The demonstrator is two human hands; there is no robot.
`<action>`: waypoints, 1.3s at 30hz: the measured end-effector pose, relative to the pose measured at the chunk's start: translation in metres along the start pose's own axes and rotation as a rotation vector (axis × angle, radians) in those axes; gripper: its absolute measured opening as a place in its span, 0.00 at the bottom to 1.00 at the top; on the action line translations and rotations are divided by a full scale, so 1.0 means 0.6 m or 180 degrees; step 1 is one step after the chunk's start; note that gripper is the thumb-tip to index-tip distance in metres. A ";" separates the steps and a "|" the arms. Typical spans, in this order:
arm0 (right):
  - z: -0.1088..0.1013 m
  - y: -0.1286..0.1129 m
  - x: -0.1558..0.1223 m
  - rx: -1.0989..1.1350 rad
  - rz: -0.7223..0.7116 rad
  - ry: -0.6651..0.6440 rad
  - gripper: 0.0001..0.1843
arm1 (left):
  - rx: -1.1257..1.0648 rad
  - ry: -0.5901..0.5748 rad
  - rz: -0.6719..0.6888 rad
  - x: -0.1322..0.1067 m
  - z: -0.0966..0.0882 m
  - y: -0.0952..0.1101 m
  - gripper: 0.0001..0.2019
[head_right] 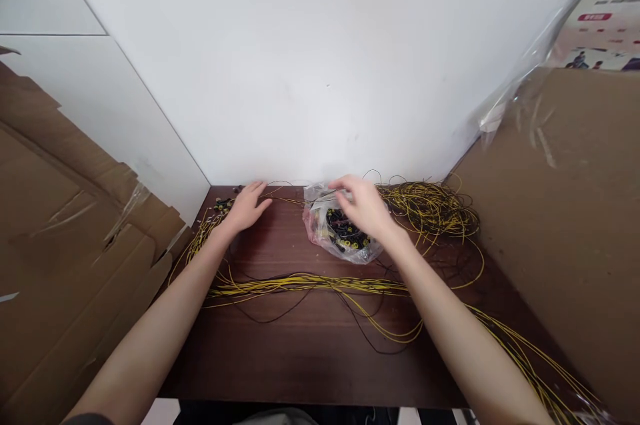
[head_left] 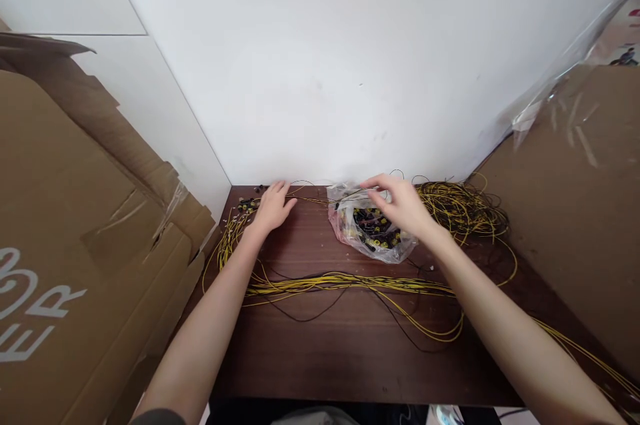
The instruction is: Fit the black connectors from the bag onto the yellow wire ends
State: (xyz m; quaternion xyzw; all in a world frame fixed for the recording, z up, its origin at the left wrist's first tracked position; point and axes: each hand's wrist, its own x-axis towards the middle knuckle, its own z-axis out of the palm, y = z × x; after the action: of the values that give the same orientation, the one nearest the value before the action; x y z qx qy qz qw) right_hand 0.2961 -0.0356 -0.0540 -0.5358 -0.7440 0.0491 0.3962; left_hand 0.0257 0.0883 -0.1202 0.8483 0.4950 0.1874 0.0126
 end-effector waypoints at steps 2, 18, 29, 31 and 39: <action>0.038 -0.004 0.010 0.0028 -0.0140 -0.0351 0.14 | -0.0096 -0.0096 -0.0118 0.004 0.020 0.009 0.27; 0.222 -0.031 0.063 -0.1446 -0.0771 -0.0865 0.18 | -0.0880 0.0380 0.0113 -0.010 0.037 0.020 0.07; 0.249 -0.028 0.061 -0.1805 -0.0342 -0.0752 0.11 | -0.0806 0.0212 0.0250 -0.018 0.031 0.018 0.05; 0.247 -0.030 0.061 -0.1846 -0.0395 -0.0771 0.12 | -0.0690 0.0213 0.0291 -0.021 0.029 0.024 0.05; 0.212 -0.023 0.072 -0.1816 -0.0667 -0.1041 0.07 | -0.0595 0.0250 0.0288 -0.029 0.023 0.039 0.07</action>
State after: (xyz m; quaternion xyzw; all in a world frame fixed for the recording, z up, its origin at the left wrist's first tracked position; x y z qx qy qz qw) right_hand 0.1991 0.0393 -0.1109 -0.5308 -0.8323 -0.1167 0.1088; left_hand 0.0423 0.0637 -0.1334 0.8569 0.4367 0.2662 0.0639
